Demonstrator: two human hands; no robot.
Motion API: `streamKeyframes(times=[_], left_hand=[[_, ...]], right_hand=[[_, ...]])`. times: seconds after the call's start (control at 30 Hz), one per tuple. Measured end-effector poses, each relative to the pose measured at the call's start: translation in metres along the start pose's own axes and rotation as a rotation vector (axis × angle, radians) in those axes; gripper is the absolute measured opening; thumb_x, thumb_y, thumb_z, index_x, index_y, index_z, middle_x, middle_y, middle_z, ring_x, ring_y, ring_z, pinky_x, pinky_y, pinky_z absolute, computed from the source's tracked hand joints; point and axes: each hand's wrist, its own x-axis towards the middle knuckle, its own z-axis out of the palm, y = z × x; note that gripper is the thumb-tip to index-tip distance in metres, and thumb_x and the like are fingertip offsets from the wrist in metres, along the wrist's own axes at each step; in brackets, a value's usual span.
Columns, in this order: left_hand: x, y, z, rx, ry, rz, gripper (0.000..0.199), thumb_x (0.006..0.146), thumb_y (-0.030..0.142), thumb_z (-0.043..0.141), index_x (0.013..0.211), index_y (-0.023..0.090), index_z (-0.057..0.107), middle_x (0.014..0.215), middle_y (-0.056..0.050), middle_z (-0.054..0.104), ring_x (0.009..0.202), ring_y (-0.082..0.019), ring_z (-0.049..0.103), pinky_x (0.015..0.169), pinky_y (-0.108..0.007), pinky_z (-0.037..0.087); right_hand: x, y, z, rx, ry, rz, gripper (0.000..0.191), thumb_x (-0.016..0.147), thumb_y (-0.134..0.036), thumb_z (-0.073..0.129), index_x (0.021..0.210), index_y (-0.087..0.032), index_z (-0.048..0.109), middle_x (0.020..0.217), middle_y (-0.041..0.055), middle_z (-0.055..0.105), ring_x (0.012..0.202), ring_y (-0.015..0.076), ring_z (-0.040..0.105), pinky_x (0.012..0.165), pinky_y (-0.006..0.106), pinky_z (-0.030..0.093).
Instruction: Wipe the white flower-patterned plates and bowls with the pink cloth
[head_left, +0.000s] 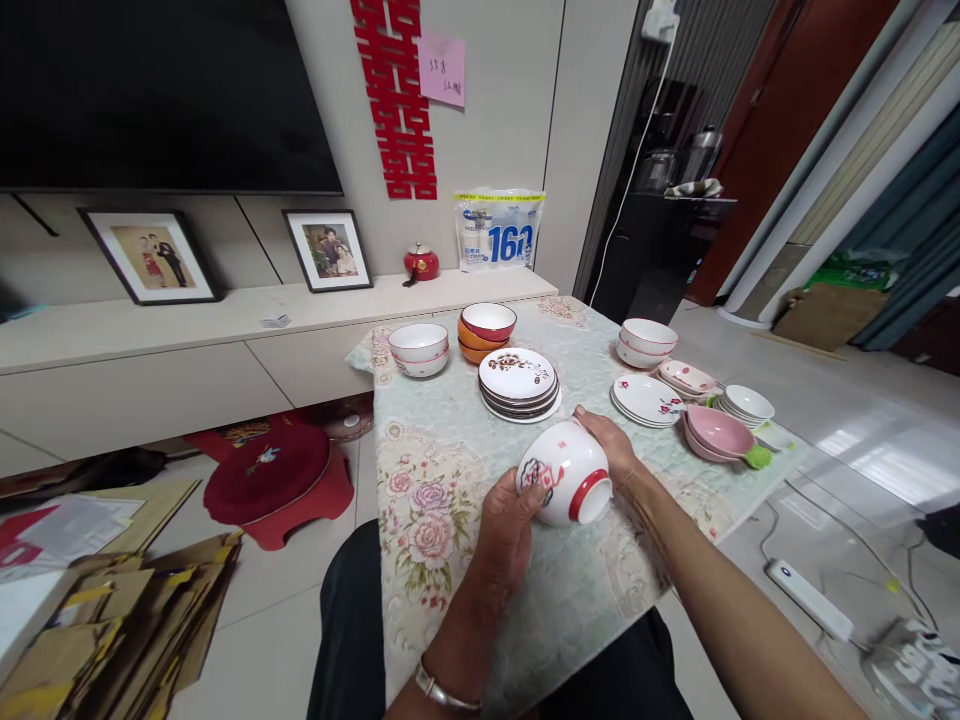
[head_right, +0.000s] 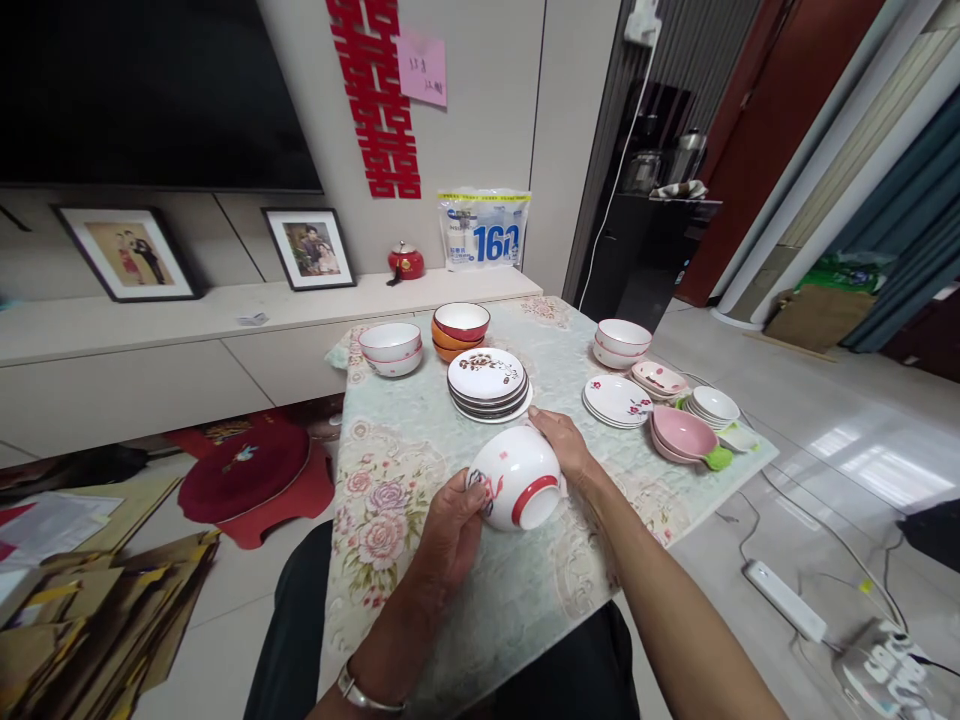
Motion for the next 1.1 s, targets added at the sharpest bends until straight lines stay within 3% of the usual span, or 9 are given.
streamKeyframes(times=[0.2,0.3,0.47,0.57,0.67,0.77,0.9,1.03,1.1], left_hand=[[0.000,-0.001,-0.004,0.080,0.001,-0.038,0.034,0.064,0.037,0.087,0.073,0.015,0.063,0.063,0.001,0.062,0.058,-0.011,0.049,0.060,-0.025,0.037],[-0.001,-0.002,-0.007,0.101,-0.005,-0.017,0.035,0.063,0.037,0.087,0.067,0.015,0.060,0.058,0.002,0.058,0.056,-0.010,0.045,0.058,-0.024,0.035],[0.000,-0.007,-0.011,0.148,-0.002,0.018,0.028,0.064,0.033,0.086,0.071,0.016,0.065,0.062,0.002,0.061,0.059,-0.011,0.049,0.062,-0.026,0.039],[0.003,-0.010,-0.013,0.160,0.056,0.063,0.025,0.060,0.030,0.086,0.074,0.017,0.070,0.070,0.000,0.066,0.067,-0.015,0.056,0.067,-0.028,0.043],[0.003,-0.010,-0.012,0.160,0.076,0.077,0.024,0.060,0.030,0.086,0.076,0.018,0.073,0.077,-0.003,0.070,0.076,-0.019,0.060,0.072,-0.031,0.046],[0.001,-0.007,-0.007,0.142,0.037,0.044,0.028,0.062,0.031,0.085,0.084,0.018,0.073,0.071,-0.001,0.067,0.071,-0.018,0.060,0.071,-0.031,0.046],[-0.003,-0.002,-0.002,0.117,0.046,0.000,0.026,0.065,0.034,0.084,0.074,0.015,0.068,0.061,0.001,0.061,0.058,-0.012,0.051,0.062,-0.027,0.040],[-0.001,-0.001,-0.003,0.093,0.115,0.004,0.032,0.060,0.035,0.088,0.072,0.015,0.067,0.060,0.002,0.060,0.057,-0.011,0.050,0.061,-0.025,0.039],[0.001,-0.001,-0.004,0.073,0.135,0.015,0.034,0.059,0.037,0.088,0.073,0.015,0.067,0.061,0.001,0.061,0.058,-0.011,0.051,0.061,-0.025,0.040]], right_hand=[[-0.002,-0.027,-0.010,-0.279,-0.230,-0.139,0.050,0.089,-0.061,0.054,0.061,-0.021,0.046,0.055,-0.0048,0.044,0.052,0.0104,0.037,0.049,0.026,0.027],[-0.013,-0.036,0.000,-0.542,-0.166,-0.359,0.046,0.097,-0.050,0.046,0.062,-0.021,0.047,0.060,-0.0025,0.048,0.058,0.0128,0.043,0.056,0.028,0.034],[-0.049,-0.042,0.034,-0.862,-0.088,-0.737,0.026,0.101,-0.027,0.044,0.090,-0.019,0.066,0.093,0.0086,0.071,0.093,0.0224,0.061,0.086,0.038,0.047],[-0.067,-0.041,0.052,-0.957,-0.125,-0.910,0.022,0.098,-0.018,0.046,0.099,-0.020,0.068,0.105,0.0090,0.073,0.108,0.0256,0.060,0.106,0.047,0.040],[-0.069,-0.040,0.056,-0.984,-0.192,-0.956,0.021,0.098,-0.019,0.048,0.103,-0.022,0.068,0.108,0.0079,0.073,0.113,0.0258,0.059,0.111,0.049,0.036],[-0.055,-0.041,0.044,-0.902,-0.196,-0.856,0.025,0.100,-0.025,0.045,0.102,-0.022,0.070,0.105,0.0085,0.073,0.106,0.0242,0.062,0.101,0.044,0.043],[-0.029,-0.039,0.022,-0.582,-0.148,-0.521,0.032,0.099,-0.035,0.045,0.093,-0.021,0.073,0.096,0.0060,0.072,0.091,0.0211,0.063,0.084,0.034,0.046],[-0.011,-0.015,0.013,-0.082,0.010,-0.058,0.034,0.083,-0.052,0.061,0.078,-0.020,0.069,0.073,0.0004,0.067,0.068,0.0179,0.057,0.064,0.029,0.043],[-0.007,0.004,0.013,-0.020,0.092,0.015,0.040,0.080,-0.059,0.061,0.068,-0.020,0.061,0.065,-0.0004,0.064,0.061,0.0165,0.052,0.058,0.029,0.040]])
